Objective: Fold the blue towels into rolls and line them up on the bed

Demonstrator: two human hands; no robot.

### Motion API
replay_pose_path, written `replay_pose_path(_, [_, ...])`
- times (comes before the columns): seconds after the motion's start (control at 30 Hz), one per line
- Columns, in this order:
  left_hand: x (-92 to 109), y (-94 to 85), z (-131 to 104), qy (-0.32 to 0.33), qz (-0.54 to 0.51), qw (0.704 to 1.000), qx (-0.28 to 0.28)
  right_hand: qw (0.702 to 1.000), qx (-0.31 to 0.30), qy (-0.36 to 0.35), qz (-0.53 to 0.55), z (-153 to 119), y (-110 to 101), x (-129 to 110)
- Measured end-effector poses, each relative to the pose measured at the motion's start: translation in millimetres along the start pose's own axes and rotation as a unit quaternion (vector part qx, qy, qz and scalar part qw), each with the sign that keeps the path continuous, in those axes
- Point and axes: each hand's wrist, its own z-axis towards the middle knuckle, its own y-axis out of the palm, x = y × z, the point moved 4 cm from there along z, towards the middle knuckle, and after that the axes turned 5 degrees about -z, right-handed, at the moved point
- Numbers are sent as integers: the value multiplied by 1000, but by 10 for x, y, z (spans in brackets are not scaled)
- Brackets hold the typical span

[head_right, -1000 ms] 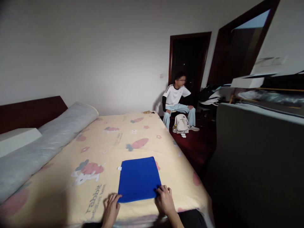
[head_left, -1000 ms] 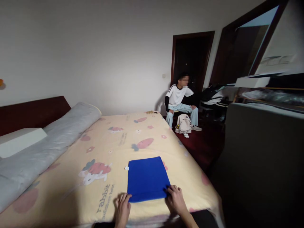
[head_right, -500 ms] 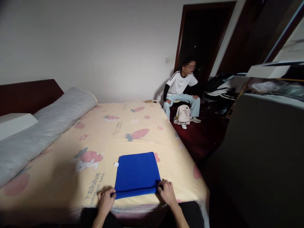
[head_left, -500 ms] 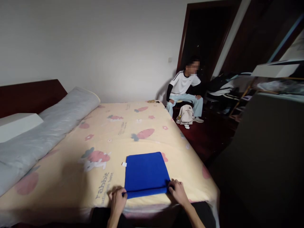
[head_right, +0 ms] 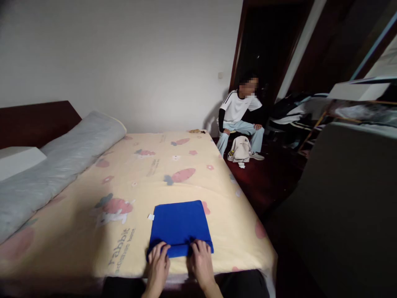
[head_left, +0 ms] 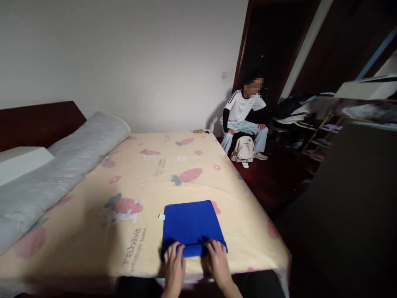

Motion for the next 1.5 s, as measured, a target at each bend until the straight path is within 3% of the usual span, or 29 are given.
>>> replay_pose_path(0.1, [277,231,14,67,-56,996,-27,998,-22,-31,50,57,110,-270])
replay_pose_path(0.17, [245,291,56,56,-71,996,-24,997,-28,-35,66,94,148,-243])
replay_pose_path(0.37, [-380,72,148,30,-63,997,22,997,11,-12,69,71,99,435])
replay_pose_path(0.43, [-489,9,139,36,-40,997,50,998,18,7,58,55,75,527])
replay_pose_path(0.53, [-380,76,123,51,-7,997,60,999,9,3,53,94,63,308])
replay_pose_path(0.67, [-19,359,152,93,-13,996,-6,990,-62,-62,107,217,151,-226])
replay_pose_path(0.73, [-11,428,187,84,-6,996,-26,988,-78,-76,108,247,211,-265])
replay_pose_path(0.8, [-190,393,216,50,9,998,-26,994,-60,-55,71,239,251,-54])
replay_pose_path(0.87, [-481,288,221,15,22,1000,-15,999,-26,-7,18,193,252,310])
replay_pose_path(0.93, [-761,162,207,-16,39,999,14,999,-5,37,-16,136,219,646])
replay_pose_path(1.0, [-908,76,193,-36,61,996,55,998,-3,65,-27,113,165,807])
replay_pose_path(1.07, [-852,72,199,-32,70,993,92,997,-8,75,-17,153,109,738])
replay_pose_path(1.13, [-611,169,235,12,51,994,94,998,-29,56,22,249,86,480])
replay_pose_path(1.23, [-159,406,316,101,9,994,33,989,-110,-11,103,402,152,-2])
replay_pose_path(1.3, [-20,504,364,124,14,992,-7,979,-159,-35,123,465,226,-166])
replay_pose_path(1.4, [-218,422,409,84,66,994,-12,984,-162,-9,77,512,295,17])
replay_pose_path(1.5, [-663,151,402,28,113,993,28,990,-102,95,-13,514,248,556])
